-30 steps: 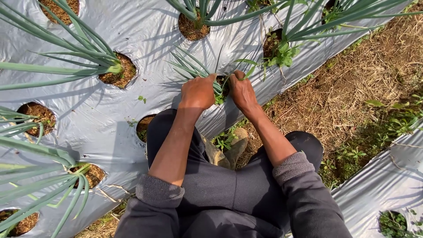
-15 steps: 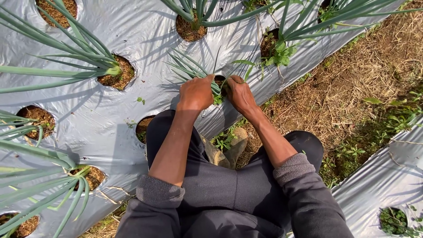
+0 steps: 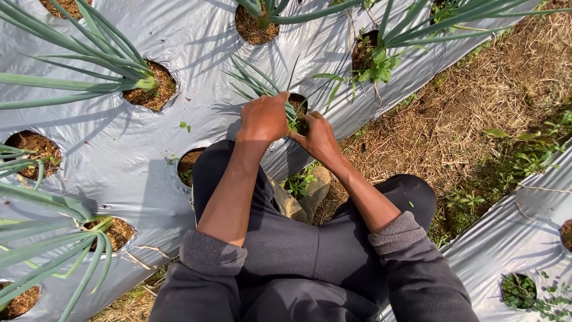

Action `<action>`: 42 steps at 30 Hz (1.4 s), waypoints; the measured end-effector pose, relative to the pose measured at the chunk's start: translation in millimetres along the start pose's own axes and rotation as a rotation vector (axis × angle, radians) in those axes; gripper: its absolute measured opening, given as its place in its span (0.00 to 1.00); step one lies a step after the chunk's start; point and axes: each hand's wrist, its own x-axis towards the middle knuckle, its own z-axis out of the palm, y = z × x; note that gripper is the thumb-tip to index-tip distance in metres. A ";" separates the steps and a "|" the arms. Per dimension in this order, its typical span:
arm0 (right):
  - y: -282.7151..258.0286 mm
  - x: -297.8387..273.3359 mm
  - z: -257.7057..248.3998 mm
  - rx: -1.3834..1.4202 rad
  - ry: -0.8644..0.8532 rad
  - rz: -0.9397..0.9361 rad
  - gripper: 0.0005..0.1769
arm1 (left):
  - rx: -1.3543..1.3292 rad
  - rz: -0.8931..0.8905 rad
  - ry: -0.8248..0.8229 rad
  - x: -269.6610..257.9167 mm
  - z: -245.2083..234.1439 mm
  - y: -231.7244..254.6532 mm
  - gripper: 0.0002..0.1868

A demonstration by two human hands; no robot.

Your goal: The person sits on the ground beside rows of onions planted in plastic mulch and removes weeds by hand. They pull small weeds from the holes around the onion plants and from the plastic surface, gathering the removed weeds in their hand.

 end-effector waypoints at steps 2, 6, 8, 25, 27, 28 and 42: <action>22.4 6.9 22.5 0.008 0.090 -0.032 0.23 | 0.005 -0.001 -0.002 1.7 2.1 -2.1 0.27; 41.2 12.1 30.3 -0.022 0.182 -0.009 0.06 | 0.011 -0.001 -0.001 1.0 3.2 -2.5 0.26; 52.3 17.6 22.4 -0.013 0.193 0.005 0.04 | -0.002 0.000 0.002 -0.2 3.5 -2.6 0.27; 11.0 -4.8 48.2 0.004 0.109 -0.170 0.06 | 0.001 0.011 0.002 -0.8 1.2 -2.2 0.28; 17.3 0.7 51.3 0.000 0.117 -0.185 0.06 | -0.004 0.011 0.011 -1.1 -1.6 -0.7 0.28; 20.9 2.5 53.1 -0.002 0.128 -0.196 0.07 | -0.007 0.016 0.016 -1.5 -2.3 0.5 0.28; 58.7 6.9 30.1 0.054 0.281 -0.040 0.07 | -0.023 0.031 0.044 -4.1 -2.8 3.7 0.28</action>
